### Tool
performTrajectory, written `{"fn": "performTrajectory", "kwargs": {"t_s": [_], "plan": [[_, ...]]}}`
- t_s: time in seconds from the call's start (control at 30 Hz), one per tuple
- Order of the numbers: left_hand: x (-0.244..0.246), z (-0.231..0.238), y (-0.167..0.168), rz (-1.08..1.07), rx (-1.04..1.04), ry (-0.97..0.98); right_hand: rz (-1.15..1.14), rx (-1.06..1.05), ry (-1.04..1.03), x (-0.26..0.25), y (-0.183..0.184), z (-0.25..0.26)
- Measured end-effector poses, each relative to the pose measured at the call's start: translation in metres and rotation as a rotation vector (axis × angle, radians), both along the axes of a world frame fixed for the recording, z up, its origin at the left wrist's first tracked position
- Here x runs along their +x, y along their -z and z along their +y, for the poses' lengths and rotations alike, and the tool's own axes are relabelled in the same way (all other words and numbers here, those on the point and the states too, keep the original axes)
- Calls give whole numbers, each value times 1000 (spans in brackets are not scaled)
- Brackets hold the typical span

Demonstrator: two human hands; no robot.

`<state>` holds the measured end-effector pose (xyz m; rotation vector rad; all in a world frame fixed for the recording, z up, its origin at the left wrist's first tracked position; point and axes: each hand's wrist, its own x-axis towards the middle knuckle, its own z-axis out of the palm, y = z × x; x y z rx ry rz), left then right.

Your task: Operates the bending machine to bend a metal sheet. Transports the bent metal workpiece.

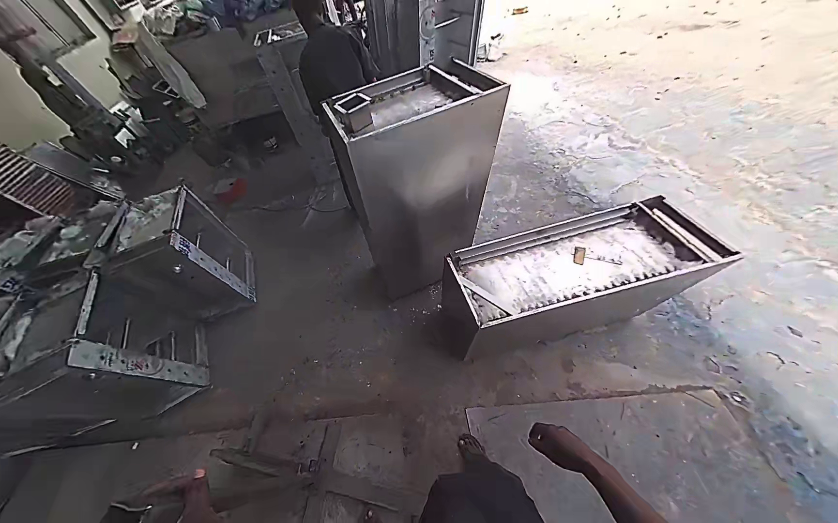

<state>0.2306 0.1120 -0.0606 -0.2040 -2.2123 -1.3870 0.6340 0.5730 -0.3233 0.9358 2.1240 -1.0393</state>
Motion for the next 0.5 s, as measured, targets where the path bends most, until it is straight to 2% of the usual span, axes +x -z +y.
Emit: {"fn": "performTrajectory", "kwargs": {"t_s": [0.07,0.13,0.23,0.37,0.5], "plan": [[30,-2,-5,-21,41,-66,69,43,30,-8,-13,42],[52,-13,-8,-11,69,-100,52,46,-2,-9,-7,72],[72,-42,0,48,108,-103,-93,67,-203,-11,13,95],[78,-88,2,85,125,-198,-155,-6,-428,-43,32,76],[42,-118,-4,41,197,-487,-107,-129,-499,-84,28,40]]}}
